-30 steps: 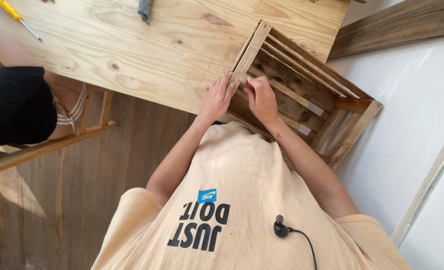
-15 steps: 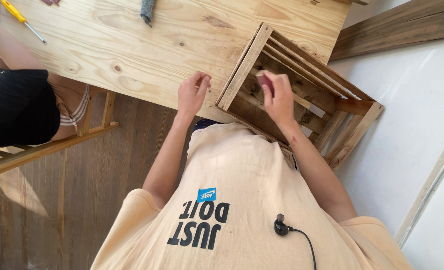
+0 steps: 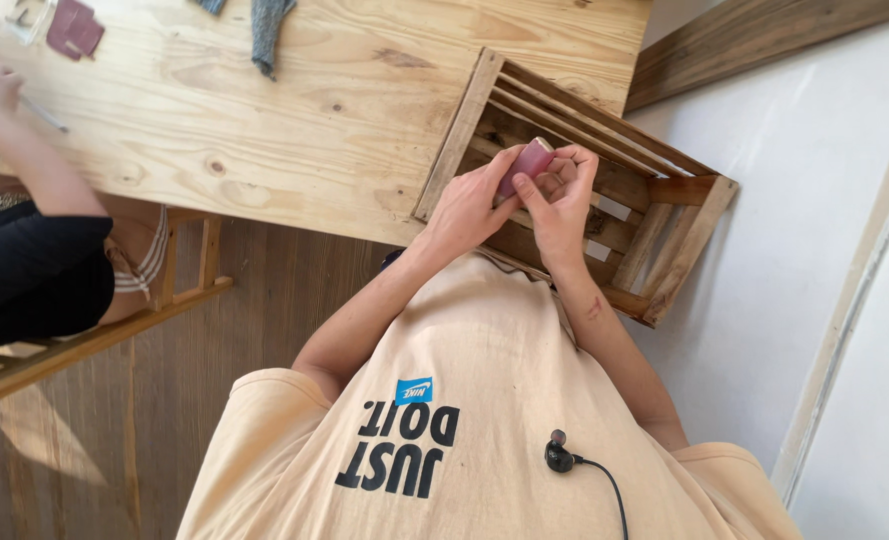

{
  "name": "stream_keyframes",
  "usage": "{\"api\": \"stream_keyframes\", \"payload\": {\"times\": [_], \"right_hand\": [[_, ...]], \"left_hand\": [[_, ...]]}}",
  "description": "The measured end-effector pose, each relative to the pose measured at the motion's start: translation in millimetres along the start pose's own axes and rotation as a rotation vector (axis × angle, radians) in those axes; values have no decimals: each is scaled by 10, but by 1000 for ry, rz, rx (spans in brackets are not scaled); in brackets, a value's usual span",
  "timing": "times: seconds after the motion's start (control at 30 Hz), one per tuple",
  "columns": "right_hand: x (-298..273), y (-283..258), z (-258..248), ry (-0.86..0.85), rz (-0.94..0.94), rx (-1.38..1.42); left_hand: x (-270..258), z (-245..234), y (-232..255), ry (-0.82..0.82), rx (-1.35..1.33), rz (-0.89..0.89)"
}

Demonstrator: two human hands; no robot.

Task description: The person sands the surface and inner slats of a wooden crate using a sanding block, then turns the crate over to sand the bottom and other sides.

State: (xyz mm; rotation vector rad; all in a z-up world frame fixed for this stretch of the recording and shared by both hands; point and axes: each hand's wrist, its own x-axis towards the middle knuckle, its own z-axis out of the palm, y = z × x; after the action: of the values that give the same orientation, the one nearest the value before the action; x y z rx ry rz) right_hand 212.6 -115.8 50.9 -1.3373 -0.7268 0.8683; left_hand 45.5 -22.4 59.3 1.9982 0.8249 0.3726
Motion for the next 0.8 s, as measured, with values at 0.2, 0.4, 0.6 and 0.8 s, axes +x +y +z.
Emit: {"api": "stream_keyframes", "payload": {"times": [0.2, 0.4, 0.6, 0.8], "right_hand": [[-240, -260, -711, 31, -116, -493], [-1176, 205, -2243, 415, 301, -1058], [-1285, 369, -2430, 342, 398, -548], [-965, 106, -2088, 354, 327, -525]], "left_hand": [[-62, -310, 105, 85, -58, -18], [-309, -1023, -313, 258, 6, -288], [-251, -710, -737, 63, 51, -554], [-23, -791, -905, 127, 175, -540]]}}
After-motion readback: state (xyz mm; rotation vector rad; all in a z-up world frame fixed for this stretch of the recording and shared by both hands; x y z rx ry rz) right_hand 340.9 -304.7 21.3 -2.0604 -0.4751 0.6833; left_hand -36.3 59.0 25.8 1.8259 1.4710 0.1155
